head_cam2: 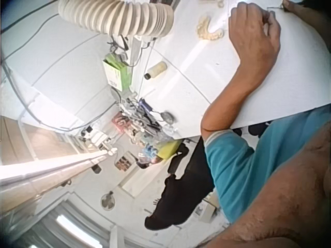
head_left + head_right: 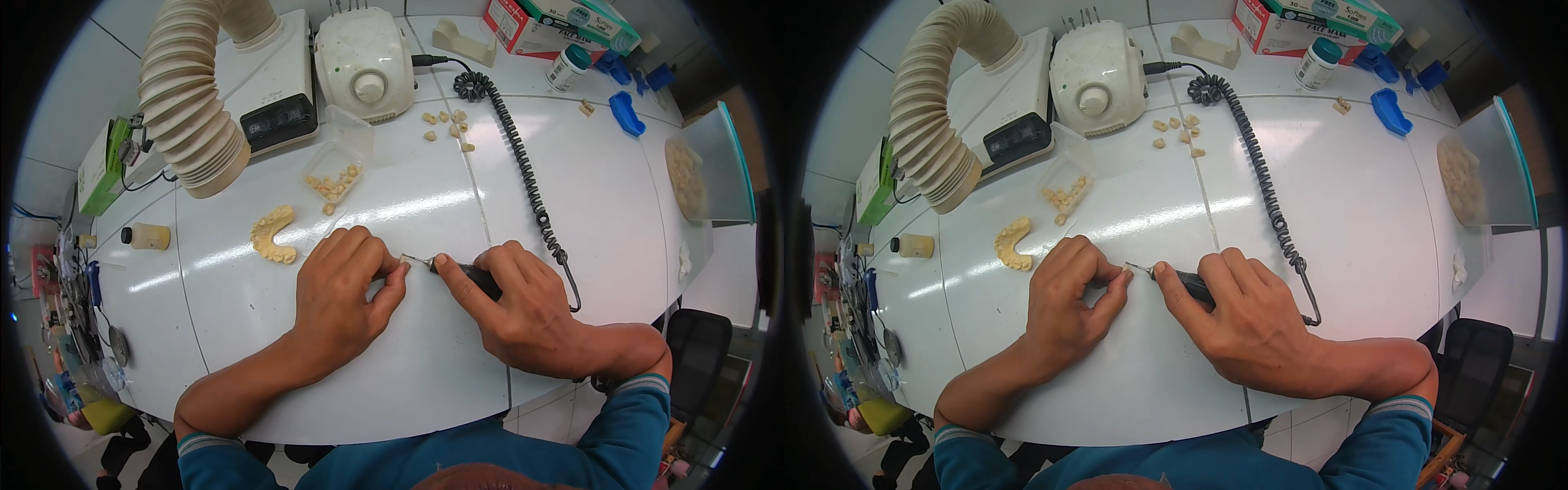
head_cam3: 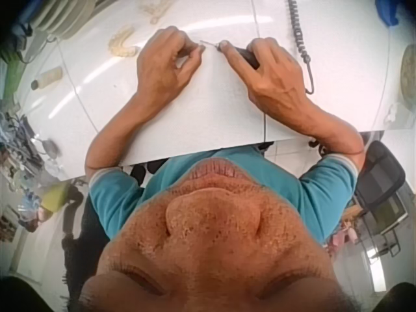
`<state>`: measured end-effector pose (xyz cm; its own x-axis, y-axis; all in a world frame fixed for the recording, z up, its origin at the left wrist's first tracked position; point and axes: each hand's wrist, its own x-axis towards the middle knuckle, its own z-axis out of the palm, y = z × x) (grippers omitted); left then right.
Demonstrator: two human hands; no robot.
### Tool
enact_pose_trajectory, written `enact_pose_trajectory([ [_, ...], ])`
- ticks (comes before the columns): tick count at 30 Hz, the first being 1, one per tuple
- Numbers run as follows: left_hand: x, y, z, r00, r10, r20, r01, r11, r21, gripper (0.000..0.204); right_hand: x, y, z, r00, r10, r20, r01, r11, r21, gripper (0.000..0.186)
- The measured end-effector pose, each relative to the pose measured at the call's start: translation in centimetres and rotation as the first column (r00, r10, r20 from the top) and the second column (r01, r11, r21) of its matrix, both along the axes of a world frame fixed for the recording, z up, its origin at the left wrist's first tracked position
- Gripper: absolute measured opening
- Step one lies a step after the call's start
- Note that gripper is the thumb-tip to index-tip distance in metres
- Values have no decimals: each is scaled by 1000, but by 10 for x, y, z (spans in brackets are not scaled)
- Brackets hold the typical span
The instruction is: The person shapes and grinds an artificial tooth using a handheld rotary drill tool.
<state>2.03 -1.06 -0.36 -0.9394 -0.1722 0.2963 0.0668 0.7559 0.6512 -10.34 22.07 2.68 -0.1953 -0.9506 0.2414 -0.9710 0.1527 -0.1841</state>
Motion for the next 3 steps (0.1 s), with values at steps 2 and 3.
enact_pose_trajectory([
  [2,0,0,0,1000,-1,-1,1,1000,2,22,0,0,-1,1000,1,4,-1,1000,2,51],
  [3,0,0,0,1000,-4,-1,4,1000,3,21,0,1,0,1000,1,3,-1,1000,5,51],
])
